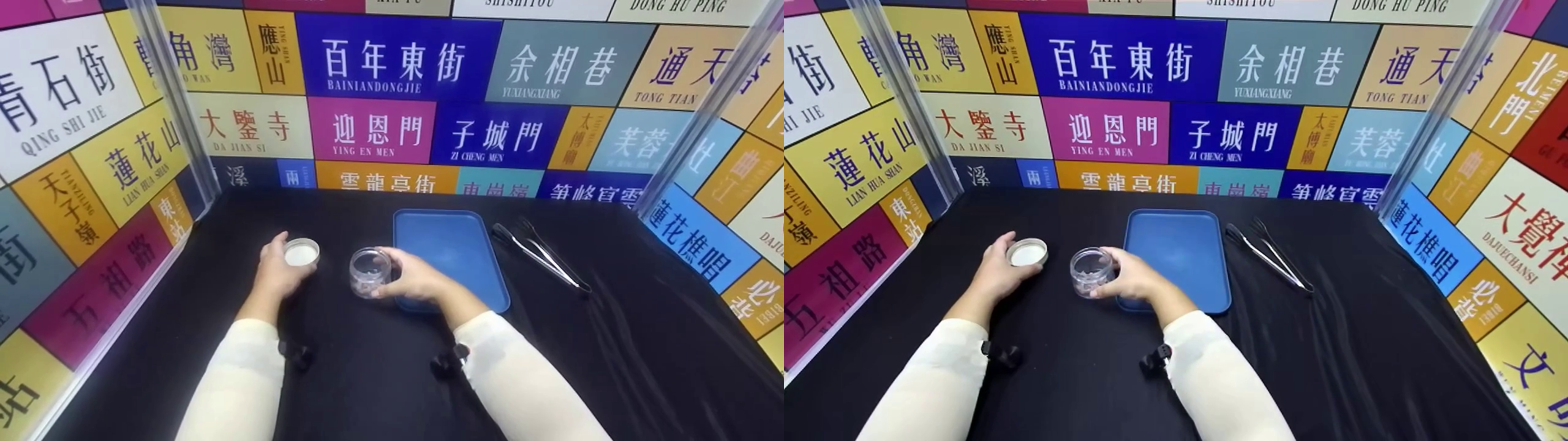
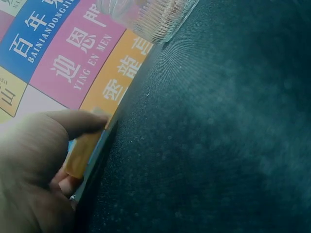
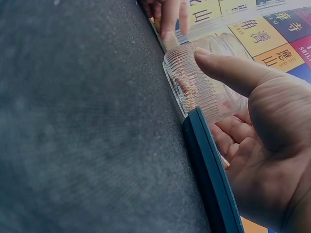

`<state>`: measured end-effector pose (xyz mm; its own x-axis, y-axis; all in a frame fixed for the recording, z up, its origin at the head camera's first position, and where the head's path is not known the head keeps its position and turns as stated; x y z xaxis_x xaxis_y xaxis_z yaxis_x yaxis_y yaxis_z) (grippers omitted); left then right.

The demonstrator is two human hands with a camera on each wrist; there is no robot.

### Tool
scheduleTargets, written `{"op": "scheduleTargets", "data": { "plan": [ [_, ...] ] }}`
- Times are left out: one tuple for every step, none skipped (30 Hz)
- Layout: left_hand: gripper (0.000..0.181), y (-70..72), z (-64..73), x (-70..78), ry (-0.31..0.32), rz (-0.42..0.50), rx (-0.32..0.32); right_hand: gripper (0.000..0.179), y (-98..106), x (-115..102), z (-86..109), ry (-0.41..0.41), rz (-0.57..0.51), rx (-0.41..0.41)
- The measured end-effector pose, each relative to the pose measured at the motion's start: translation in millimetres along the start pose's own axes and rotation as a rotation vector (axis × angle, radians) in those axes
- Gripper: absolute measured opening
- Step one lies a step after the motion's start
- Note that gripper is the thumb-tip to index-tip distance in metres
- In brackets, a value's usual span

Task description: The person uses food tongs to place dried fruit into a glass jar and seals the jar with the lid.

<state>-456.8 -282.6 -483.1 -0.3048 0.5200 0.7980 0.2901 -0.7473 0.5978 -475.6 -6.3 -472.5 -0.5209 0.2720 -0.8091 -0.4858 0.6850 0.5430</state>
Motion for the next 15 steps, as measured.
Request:
{"op": "scheduleTargets", "data": {
  "plan": [
    [0.1,0.4,0.5,0.9,-0.002,0.026,0.001,0.098,0,0,0.1,0.001,0.011,-0.001],
    [0.1,0.5,1.0,2.0,-0.004,0.052,-0.001,0.099,0,0,0.0,0.003,0.019,-0.002],
    [0.099,0.2,1.4,2.8,-0.003,0.077,-0.005,0.098,-1,-1,-0.1,0.009,0.021,-0.004],
    [0.099,-0.1,1.8,3.7,-0.002,0.101,-0.009,0.098,-1,-1,-0.2,0.016,0.02,-0.006],
    [0.098,-0.5,2.0,4.5,-0.001,0.12,-0.013,0.097,-1,-2,0.0,0.02,0.02,-0.008],
    [0.097,-1.1,2.2,5.4,-0.001,0.139,-0.02,0.097,-1,-3,0.3,0.021,0.017,-0.009],
    [0.096,-1.6,2.3,6.4,-0.003,0.156,-0.026,0.095,-2,-3,0.4,0.025,0.01,-0.011],
    [0.096,-2.2,2.4,7.5,-0.008,0.168,-0.032,0.093,-2,-4,0.3,0.028,0.006,-0.012],
    [0.096,-2.5,2.4,8.6,-0.013,0.18,-0.036,0.092,-2,-4,0.3,0.029,0.005,-0.013],
    [0.096,-2.8,2.5,9.9,-0.022,0.191,-0.042,0.091,-2,-4,0.4,0.027,0.004,-0.012],
    [0.096,-2.9,2.7,11.2,-0.032,0.201,-0.047,0.09,-2,-3,0.4,0.023,0.008,-0.011],
    [0.096,-2.9,2.9,12.3,-0.04,0.216,-0.053,0.09,-2,-3,0.3,0.021,0.01,-0.01],
    [0.096,-2.9,3.0,13.3,-0.047,0.229,-0.058,0.089,-2,-3,0.1,0.02,0.014,-0.009],
    [0.096,-3.0,3.4,14.4,-0.055,0.245,-0.066,0.089,-2,-3,-0.1,0.019,0.017,-0.007],
    [0.096,-3.1,3.8,15.1,-0.059,0.262,-0.074,0.089,-2,-2,-0.2,0.018,0.02,-0.006]
  ]
}}
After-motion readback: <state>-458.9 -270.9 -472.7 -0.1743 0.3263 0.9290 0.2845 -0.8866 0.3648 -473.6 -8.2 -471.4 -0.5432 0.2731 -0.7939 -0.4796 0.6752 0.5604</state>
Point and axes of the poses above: each hand's wrist, its own z-axis away from the middle knuckle, its own y-axis out of the back of the hand, x = y × z, the point moved 10 cm from there along -z, towards the middle knuckle, and after that the axes turned 13 degrees about y, right-handed, at the moved point
